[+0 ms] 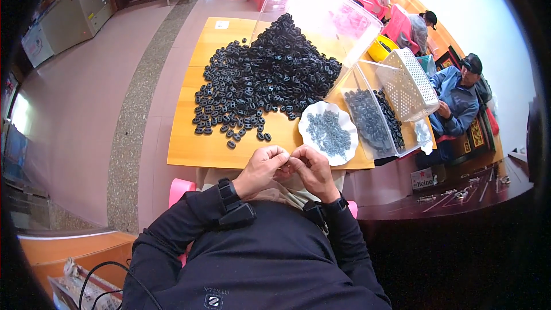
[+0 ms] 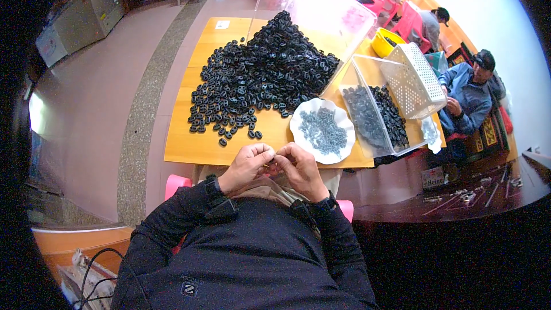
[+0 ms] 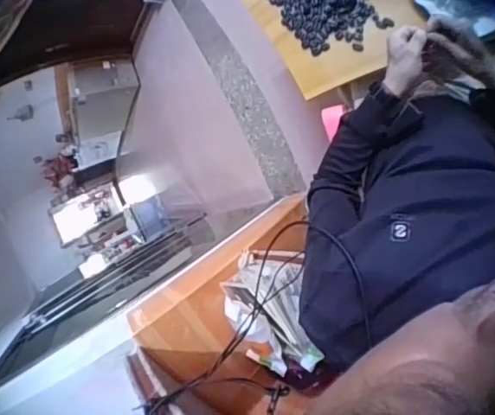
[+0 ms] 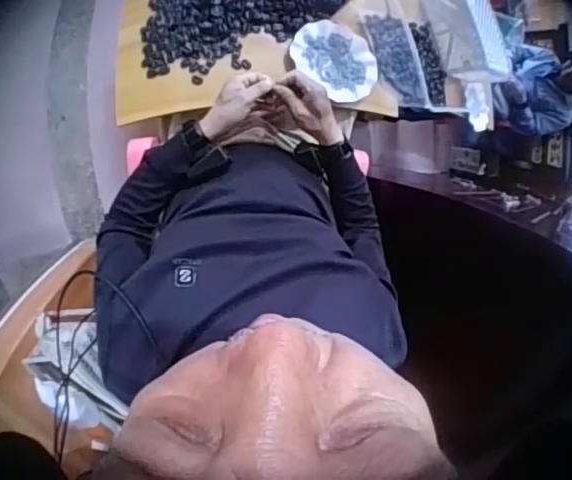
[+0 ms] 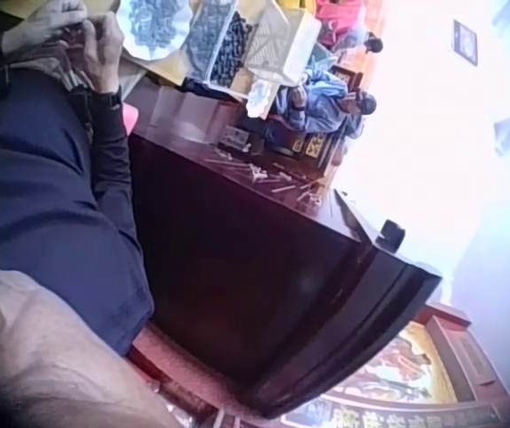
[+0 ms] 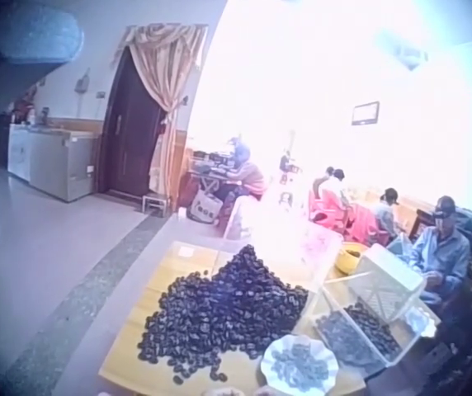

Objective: The person picks up a black plastic toggle and a metal spring by hand, inserts the spring into the toggle, and places the assembled piece into a plastic container.

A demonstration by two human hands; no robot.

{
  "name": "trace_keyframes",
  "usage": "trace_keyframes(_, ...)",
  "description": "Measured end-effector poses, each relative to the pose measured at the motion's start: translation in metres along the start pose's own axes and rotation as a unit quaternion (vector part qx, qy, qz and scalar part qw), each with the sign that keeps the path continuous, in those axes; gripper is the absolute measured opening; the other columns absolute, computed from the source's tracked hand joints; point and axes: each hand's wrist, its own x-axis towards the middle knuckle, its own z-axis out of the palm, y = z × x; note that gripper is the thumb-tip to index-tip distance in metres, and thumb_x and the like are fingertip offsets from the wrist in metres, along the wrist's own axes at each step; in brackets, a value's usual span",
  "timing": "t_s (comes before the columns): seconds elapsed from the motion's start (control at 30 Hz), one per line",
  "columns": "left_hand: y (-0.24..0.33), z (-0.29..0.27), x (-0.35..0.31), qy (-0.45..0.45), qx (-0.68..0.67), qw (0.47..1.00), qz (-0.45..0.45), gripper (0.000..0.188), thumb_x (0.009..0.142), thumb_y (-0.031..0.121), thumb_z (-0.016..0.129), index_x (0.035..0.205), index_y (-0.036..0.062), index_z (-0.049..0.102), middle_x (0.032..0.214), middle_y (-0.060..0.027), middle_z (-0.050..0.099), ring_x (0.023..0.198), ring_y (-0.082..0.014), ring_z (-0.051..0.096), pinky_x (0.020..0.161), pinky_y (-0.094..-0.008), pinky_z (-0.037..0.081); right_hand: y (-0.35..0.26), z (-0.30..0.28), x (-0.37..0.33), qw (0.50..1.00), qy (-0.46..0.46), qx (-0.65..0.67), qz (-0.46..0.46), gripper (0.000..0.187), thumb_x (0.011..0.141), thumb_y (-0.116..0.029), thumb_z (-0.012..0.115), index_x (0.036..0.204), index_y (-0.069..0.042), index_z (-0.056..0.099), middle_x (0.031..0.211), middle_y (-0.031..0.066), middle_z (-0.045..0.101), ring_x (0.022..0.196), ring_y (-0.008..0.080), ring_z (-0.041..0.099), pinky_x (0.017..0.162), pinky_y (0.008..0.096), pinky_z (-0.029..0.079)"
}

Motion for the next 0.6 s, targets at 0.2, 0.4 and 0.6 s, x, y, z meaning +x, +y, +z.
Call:
trace_keyframes(0.2,0.0019,0.0016,-0.0008,0.008,0.003,1.0,-0.006,0.02,0.098,0.019,0.05,0.092,0.0025,0.06,0.083,-0.0045,0.065,0.071,-0.0093,0.062,0.066,-0.0217,0.05,0.003,-0.0002,0.0,0.999,-0.008,0.023,-0.02,0.004,0.092,0.001,0.058,0.094,0.002,0.056,0.084,0.0028,0.06,0.075,0.0069,0.059,0.067,0.0205,0.05)
trace_keyframes(0.4,-0.0007,-0.0018,0.0015,0.008,0.0,1.0,-0.003,0.021,0.098,0.019,0.05,0.091,0.0017,0.06,0.082,-0.0041,0.064,0.071,-0.0092,0.061,0.066,-0.0219,0.05,-0.0011,0.0007,0.0006,1.0,-0.003,-0.001,-0.012,0.002,0.091,0.002,0.059,0.093,0.003,0.058,0.086,0.0031,0.061,0.077,0.0084,0.06,0.068,0.0208,0.05)
trace_keyframes(0.6,0.0009,-0.0016,0.0012,0.012,0.003,1.0,-0.001,0.021,0.098,0.019,0.05,0.089,0.0013,0.06,0.081,-0.004,0.063,0.071,-0.0088,0.06,0.066,-0.0214,0.05,-0.0034,-0.0016,0.0052,0.97,0.027,-0.173,-0.168,0.003,0.089,0.002,0.06,0.091,0.003,0.061,0.079,0.0079,0.062,0.069,0.0117,0.062,0.06,0.0234,0.05)
